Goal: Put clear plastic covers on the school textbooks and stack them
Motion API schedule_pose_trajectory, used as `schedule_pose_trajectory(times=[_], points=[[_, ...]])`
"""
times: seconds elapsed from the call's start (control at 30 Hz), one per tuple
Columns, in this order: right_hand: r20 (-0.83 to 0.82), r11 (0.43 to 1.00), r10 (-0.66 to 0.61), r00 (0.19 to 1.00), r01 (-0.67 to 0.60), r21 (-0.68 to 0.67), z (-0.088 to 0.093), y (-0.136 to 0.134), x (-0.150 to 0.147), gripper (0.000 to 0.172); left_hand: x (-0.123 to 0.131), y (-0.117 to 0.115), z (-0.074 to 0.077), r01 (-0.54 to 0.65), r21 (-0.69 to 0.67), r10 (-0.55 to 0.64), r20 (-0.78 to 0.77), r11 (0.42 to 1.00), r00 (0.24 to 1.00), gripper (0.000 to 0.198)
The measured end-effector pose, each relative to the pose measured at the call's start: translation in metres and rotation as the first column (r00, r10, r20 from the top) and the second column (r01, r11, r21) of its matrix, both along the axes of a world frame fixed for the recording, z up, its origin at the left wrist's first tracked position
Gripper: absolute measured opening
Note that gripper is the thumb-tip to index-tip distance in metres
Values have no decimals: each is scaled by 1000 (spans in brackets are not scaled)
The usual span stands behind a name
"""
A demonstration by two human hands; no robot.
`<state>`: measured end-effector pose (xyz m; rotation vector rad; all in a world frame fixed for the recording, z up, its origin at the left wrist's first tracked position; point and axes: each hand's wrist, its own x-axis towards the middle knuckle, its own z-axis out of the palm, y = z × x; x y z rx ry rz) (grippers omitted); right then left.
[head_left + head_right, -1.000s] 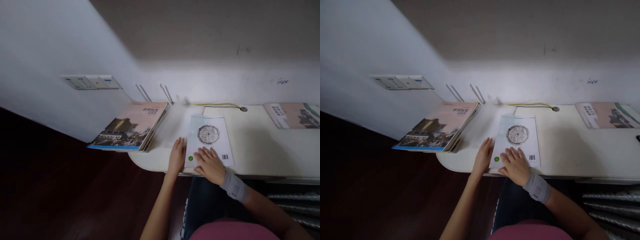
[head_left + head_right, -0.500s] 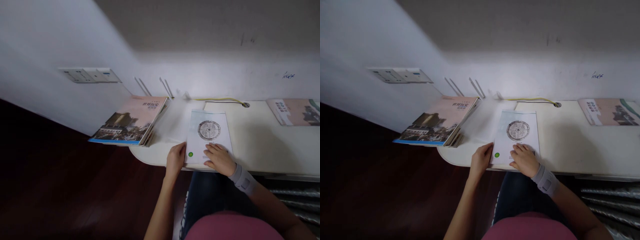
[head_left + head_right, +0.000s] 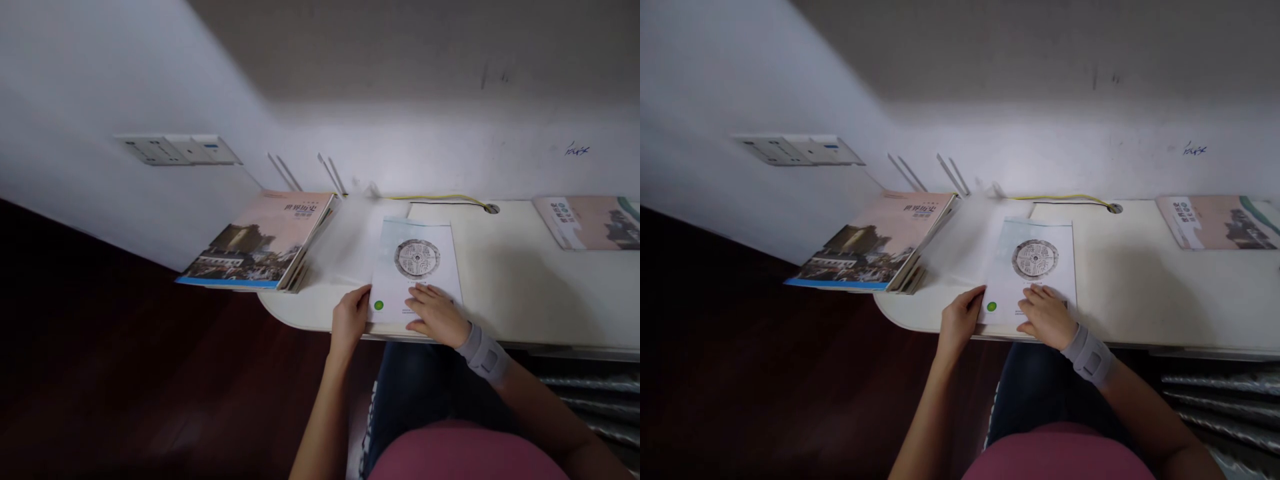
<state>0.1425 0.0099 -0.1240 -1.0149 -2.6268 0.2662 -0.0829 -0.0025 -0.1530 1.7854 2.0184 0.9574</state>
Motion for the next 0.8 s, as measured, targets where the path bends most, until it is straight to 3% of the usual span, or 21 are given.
schedule_pose_trajectory(times=[0.47, 0.8], points=[[51, 998, 42, 998, -41, -38, 6, 1, 1, 12, 2, 0, 2, -2, 9, 1, 28, 1000, 1000, 31], [43, 999, 34, 998, -35, 22, 7, -3, -2, 12, 0, 0, 2, -3, 8, 3, 43, 1000, 999, 31]])
